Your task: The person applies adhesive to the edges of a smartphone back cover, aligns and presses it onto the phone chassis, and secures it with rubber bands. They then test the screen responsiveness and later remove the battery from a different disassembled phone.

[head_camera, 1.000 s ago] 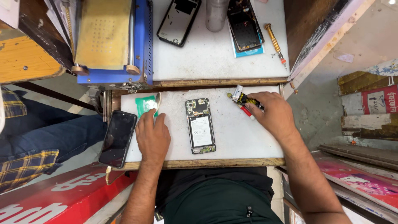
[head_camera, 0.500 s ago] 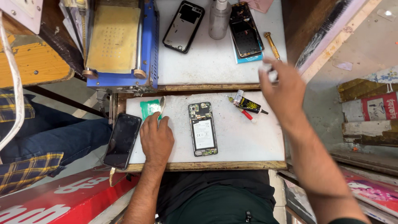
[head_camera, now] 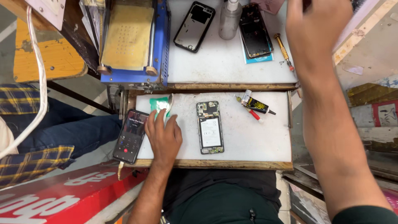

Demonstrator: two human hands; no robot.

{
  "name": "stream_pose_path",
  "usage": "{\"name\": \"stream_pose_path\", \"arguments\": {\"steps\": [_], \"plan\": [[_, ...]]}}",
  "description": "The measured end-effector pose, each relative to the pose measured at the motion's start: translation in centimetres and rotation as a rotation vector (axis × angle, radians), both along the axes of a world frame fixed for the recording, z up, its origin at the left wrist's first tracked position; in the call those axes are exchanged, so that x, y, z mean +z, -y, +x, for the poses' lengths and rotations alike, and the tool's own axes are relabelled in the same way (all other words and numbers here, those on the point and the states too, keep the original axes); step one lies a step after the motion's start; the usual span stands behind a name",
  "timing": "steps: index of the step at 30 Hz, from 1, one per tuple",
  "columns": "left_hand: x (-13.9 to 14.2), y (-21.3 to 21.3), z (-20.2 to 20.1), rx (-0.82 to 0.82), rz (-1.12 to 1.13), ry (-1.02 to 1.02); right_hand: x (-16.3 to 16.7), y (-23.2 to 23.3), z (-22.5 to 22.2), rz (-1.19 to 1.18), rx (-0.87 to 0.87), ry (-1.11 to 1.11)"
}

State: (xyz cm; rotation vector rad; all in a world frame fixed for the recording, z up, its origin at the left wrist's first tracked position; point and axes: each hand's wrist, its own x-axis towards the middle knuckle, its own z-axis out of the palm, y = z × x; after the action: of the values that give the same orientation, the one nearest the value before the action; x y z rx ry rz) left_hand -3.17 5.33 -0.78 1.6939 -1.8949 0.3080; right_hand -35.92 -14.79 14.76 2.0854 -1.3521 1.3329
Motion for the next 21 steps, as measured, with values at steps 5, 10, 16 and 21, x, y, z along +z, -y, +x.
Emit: {"name": "stream_pose_path", "arguments": {"steps": [5, 10, 16, 21], "plan": [[4.5, -3.7, -2.1, -0.274, 0.016, -0.378, -2.8, -13.9, 2.4, 0.352, 0.317, -0.209], [5.6, -5.2, -4.3, -0.466, 0.2, -0.349, -6.0, -19.4, 6.9, 0.628, 0.682, -0.139], [2.6, -4.8, -3.3, -0.185, 0.326, -0.747, -8.9, -19.6, 6.9, 0.825, 0.531, -0.094], [-0.2, -4.7, -2.7, -0.129, 0.385, -1.034, -11.3, -20.1, 6.3, 0.889, 0.478, -0.286]]}}
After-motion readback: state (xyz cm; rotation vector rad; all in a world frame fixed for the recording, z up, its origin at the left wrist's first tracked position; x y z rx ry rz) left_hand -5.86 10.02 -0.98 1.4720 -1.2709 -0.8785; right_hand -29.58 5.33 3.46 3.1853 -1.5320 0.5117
